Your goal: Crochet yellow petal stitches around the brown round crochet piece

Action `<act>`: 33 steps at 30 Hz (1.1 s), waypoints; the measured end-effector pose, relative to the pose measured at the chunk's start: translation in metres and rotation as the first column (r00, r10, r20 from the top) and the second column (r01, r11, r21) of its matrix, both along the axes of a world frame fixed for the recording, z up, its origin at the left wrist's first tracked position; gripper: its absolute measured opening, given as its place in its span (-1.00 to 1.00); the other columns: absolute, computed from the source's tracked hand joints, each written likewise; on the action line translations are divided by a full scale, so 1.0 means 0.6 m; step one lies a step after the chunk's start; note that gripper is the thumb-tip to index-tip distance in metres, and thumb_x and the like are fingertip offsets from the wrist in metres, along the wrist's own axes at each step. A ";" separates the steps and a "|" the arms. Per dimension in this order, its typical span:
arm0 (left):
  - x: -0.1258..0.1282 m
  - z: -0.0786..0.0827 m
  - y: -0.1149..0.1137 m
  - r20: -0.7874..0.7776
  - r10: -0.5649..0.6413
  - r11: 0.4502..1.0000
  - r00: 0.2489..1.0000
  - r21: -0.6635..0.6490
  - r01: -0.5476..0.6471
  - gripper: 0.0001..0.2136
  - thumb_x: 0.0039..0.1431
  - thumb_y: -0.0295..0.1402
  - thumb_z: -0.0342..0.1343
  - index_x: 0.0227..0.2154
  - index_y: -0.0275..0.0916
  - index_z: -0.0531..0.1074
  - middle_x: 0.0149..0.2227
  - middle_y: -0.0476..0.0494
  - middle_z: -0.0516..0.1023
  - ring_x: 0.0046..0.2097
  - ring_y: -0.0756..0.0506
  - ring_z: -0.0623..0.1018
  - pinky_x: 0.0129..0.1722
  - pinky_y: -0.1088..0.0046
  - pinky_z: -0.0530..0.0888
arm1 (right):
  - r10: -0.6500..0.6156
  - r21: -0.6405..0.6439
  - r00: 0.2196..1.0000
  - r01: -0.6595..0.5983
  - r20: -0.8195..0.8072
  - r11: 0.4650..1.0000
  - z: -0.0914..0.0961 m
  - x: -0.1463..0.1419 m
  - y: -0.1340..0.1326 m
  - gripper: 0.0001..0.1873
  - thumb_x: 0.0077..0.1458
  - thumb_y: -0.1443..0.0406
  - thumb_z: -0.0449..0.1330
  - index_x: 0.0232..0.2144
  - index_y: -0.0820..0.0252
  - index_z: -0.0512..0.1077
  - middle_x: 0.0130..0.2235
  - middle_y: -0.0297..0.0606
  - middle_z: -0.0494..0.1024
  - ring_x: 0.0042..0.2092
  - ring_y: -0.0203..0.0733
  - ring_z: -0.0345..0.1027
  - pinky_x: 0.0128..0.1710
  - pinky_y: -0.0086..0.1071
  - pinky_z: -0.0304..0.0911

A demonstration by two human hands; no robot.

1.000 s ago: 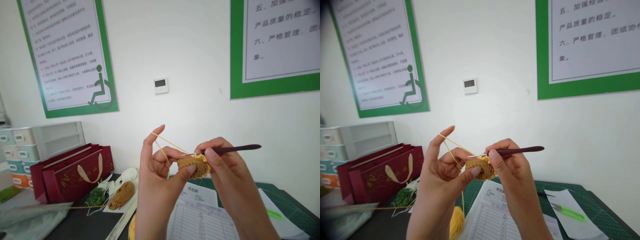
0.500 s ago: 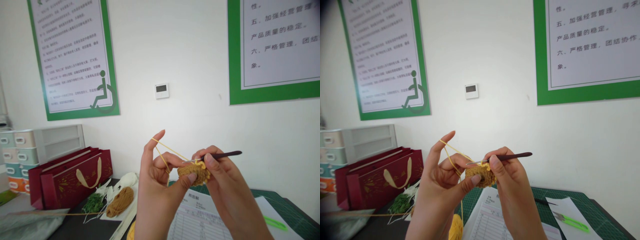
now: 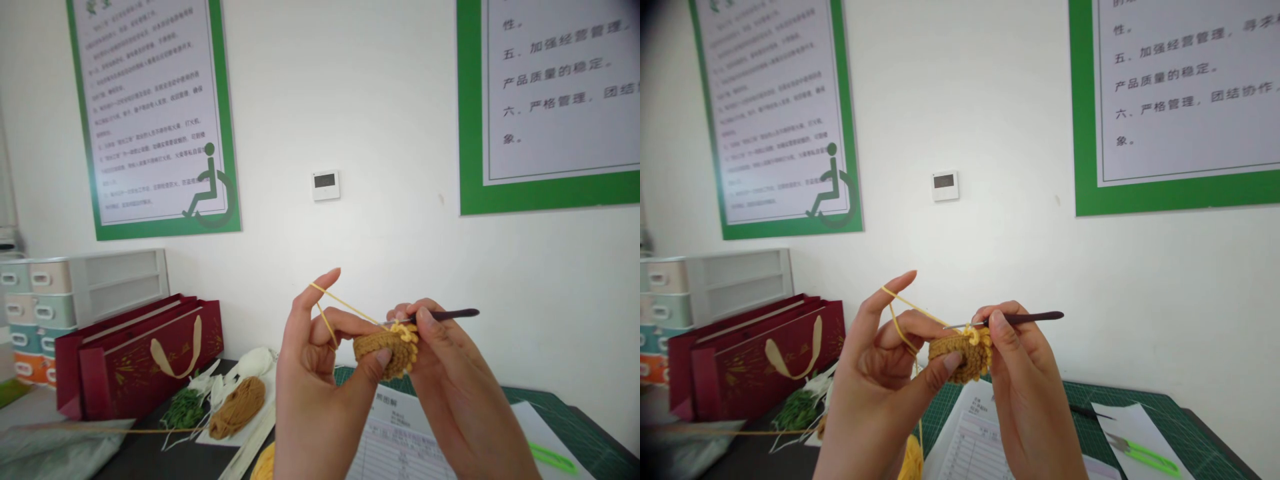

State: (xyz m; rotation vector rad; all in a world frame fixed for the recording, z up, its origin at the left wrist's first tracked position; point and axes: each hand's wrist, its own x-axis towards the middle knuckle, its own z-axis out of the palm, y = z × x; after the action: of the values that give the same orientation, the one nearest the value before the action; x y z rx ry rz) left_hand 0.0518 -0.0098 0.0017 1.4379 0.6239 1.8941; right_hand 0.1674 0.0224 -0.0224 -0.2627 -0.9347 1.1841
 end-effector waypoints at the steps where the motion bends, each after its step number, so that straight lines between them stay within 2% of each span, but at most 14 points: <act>1: 0.001 0.002 -0.003 0.000 0.012 1.000 1.000 -0.004 -0.012 -0.29 0.01 -0.65 0.34 0.19 0.02 0.31 -0.41 0.15 0.64 -0.27 -0.01 0.61 -0.12 0.49 0.51 | -0.037 -0.001 0.999 0.037 0.001 0.999 0.000 0.001 0.000 -0.77 0.16 0.06 0.31 -0.36 0.07 0.52 -0.26 -0.33 0.48 -0.23 -0.25 0.30 -0.27 -0.41 0.30; 5: 0.005 0.005 -0.011 -0.016 0.041 0.999 0.999 -0.020 -0.042 -0.32 0.03 -0.63 0.33 0.18 0.02 0.32 -0.41 0.16 0.63 -0.28 -0.02 0.61 -0.10 0.44 0.50 | -0.225 0.036 0.974 0.224 0.012 0.974 0.000 0.004 0.002 -0.78 0.23 0.12 0.26 -0.40 0.09 0.52 -0.27 -0.32 0.47 -0.12 -0.19 0.30 -0.11 -0.34 0.24; 8: 0.006 0.004 -0.014 -0.033 0.068 0.997 0.997 -0.021 -0.069 -0.33 0.05 -0.62 0.31 0.18 0.04 0.32 -0.41 0.18 0.61 -0.29 -0.02 0.60 -0.10 0.42 0.50 | -0.378 0.102 0.924 0.372 0.049 0.923 0.000 0.010 0.001 -0.79 0.26 0.17 0.22 -0.40 0.09 0.49 -0.29 -0.32 0.47 -0.13 -0.16 0.31 -0.08 -0.28 0.20; 11: 0.005 0.002 -0.015 -0.051 0.086 0.996 0.995 -0.019 -0.087 -0.33 0.05 -0.62 0.31 0.18 0.04 0.31 -0.40 0.17 0.60 -0.28 -0.03 0.60 -0.09 0.40 0.50 | -0.530 0.166 0.845 0.514 0.070 0.841 0.003 0.017 -0.002 -0.81 0.25 0.19 0.22 -0.41 0.09 0.46 -0.33 -0.32 0.47 -0.21 -0.15 0.31 -0.14 -0.25 0.20; 16: 0.006 0.001 -0.014 -0.043 0.074 0.997 0.996 -0.019 -0.075 -0.32 0.05 -0.62 0.32 0.19 0.04 0.31 -0.40 0.15 0.59 -0.27 -0.05 0.60 -0.05 0.36 0.50 | -0.706 0.278 0.702 0.663 0.092 0.695 0.005 0.023 -0.012 -0.83 0.28 0.20 0.19 -0.37 0.08 0.43 -0.37 -0.35 0.49 -0.27 -0.19 0.33 -0.22 -0.26 0.17; 19: 0.005 0.001 -0.013 -0.041 0.072 0.997 0.997 -0.014 -0.073 -0.32 0.05 -0.62 0.32 0.18 0.05 0.32 -0.39 0.15 0.59 -0.26 -0.06 0.60 -0.08 0.36 0.51 | -0.799 0.379 0.592 0.718 0.110 0.584 0.005 0.021 -0.022 -0.85 0.32 0.23 0.15 -0.34 0.06 0.42 -0.35 -0.36 0.50 -0.28 -0.21 0.36 -0.21 -0.27 0.20; 22: 0.004 -0.001 -0.011 -0.040 0.070 0.997 0.997 -0.008 -0.071 -0.32 0.04 -0.62 0.32 0.18 0.05 0.32 -0.38 0.14 0.59 -0.26 -0.06 0.60 -0.09 0.36 0.51 | -0.837 0.445 0.541 0.732 0.080 0.516 0.006 0.015 -0.029 -0.90 0.32 0.26 0.15 -0.30 0.06 0.40 -0.32 -0.34 0.49 -0.28 -0.20 0.37 -0.20 -0.24 0.23; 25: 0.003 -0.002 -0.009 -0.032 0.055 0.998 0.998 -0.010 -0.056 -0.30 0.03 -0.63 0.33 0.19 0.04 0.31 -0.38 0.13 0.60 -0.26 -0.06 0.60 -0.09 0.37 0.52 | -0.848 0.464 0.529 0.742 0.038 0.484 0.005 0.011 -0.031 -0.95 0.30 0.29 0.17 -0.28 0.06 0.38 -0.30 -0.32 0.47 -0.26 -0.17 0.38 -0.21 -0.21 0.24; 30: 0.004 0.002 -0.006 0.013 0.003 1.000 1.000 0.002 -0.003 -0.29 0.00 -0.67 0.33 0.18 0.01 0.33 -0.41 0.15 0.63 -0.30 -0.02 0.60 -0.12 0.46 0.53 | -0.849 0.489 0.527 0.735 0.022 0.469 -0.002 0.015 -0.025 -0.96 0.29 0.32 0.18 -0.25 0.06 0.40 -0.29 -0.29 0.50 -0.24 -0.14 0.41 -0.19 -0.19 0.25; 33: 0.003 0.004 -0.005 0.023 -0.036 0.999 0.999 -0.019 0.036 -0.28 -0.01 -0.68 0.32 0.19 -0.02 0.31 -0.42 0.14 0.63 -0.31 -0.03 0.60 -0.15 0.44 0.54 | -0.846 0.497 0.534 0.732 0.009 0.467 -0.002 0.014 -0.027 -0.96 0.27 0.33 0.19 -0.24 0.05 0.40 -0.29 -0.29 0.51 -0.22 -0.12 0.42 -0.17 -0.18 0.25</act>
State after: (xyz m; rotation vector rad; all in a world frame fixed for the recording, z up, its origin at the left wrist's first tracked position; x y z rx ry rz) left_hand 0.0538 -0.0127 0.0042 1.4044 0.6005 1.8691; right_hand 0.1760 0.0060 -0.0234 -0.4350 -1.0907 0.0178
